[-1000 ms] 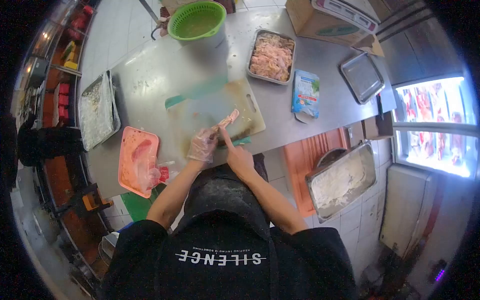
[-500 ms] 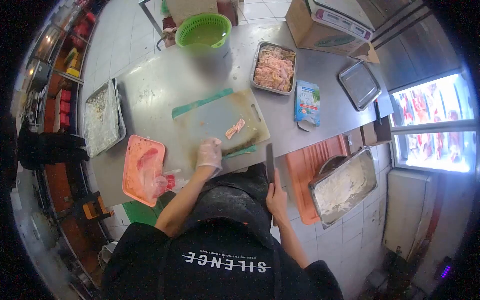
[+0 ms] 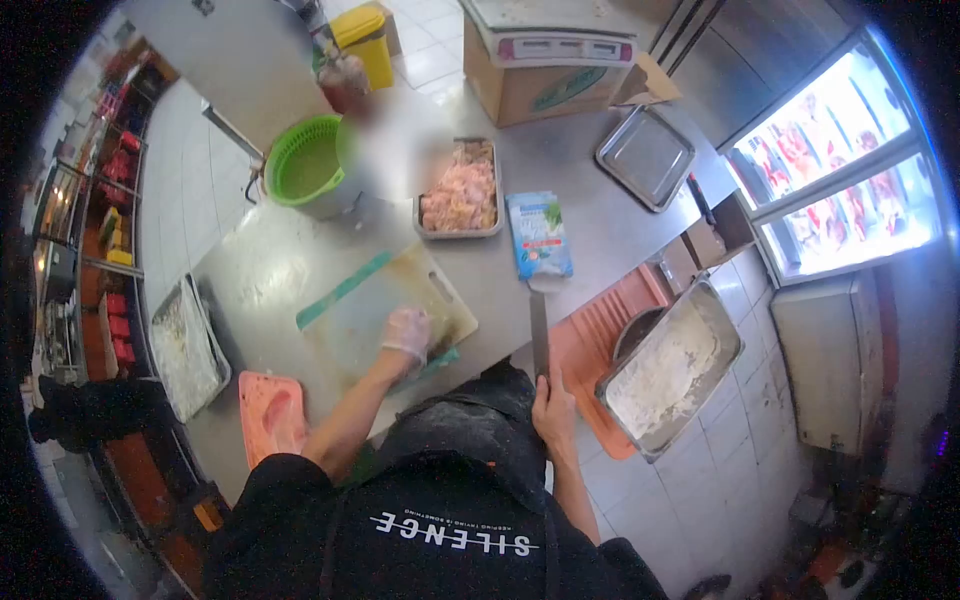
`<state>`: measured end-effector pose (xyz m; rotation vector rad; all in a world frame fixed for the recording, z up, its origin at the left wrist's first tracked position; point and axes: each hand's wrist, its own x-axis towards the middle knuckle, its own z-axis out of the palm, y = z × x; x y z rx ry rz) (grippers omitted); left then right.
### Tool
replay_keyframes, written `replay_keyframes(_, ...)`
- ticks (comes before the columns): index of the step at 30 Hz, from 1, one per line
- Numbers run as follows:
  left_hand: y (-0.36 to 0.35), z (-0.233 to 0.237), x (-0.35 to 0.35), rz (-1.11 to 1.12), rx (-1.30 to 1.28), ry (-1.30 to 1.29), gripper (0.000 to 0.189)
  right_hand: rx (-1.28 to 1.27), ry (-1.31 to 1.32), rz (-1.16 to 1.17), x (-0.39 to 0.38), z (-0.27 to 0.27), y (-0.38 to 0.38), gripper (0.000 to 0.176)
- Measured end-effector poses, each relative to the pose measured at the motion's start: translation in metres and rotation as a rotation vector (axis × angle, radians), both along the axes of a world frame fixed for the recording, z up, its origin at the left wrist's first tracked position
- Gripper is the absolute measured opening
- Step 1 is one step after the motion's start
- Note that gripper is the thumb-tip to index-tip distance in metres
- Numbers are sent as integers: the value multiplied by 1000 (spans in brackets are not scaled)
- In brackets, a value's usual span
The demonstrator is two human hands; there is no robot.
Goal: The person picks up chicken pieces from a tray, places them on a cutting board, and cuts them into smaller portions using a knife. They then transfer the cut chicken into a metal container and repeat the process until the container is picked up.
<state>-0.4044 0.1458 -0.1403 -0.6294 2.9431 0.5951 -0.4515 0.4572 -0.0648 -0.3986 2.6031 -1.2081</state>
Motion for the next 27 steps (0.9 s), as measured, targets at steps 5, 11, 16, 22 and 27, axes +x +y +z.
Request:
replay_keyframes(5,2,57,-47,421,621,384,12,51,-1,-60,-57,-2,16,53)
replay_keyframes(11,-13,214,-150,190,423,1531,26,-30,1,-91,-129,7,18,57)
replay_keyframes(16,-25,112,-218,266,221,852,25,-39,66,-66,-167,21,25,51)
replay_keyframes(22,-39,-20,-220,208,-364,729,36,-3,147,-58,-175,-1,61,51)
replay_keyframes(27,-45,-7,-267,188,-318,371,51,-92,69,-120,-182,-15,60,47)
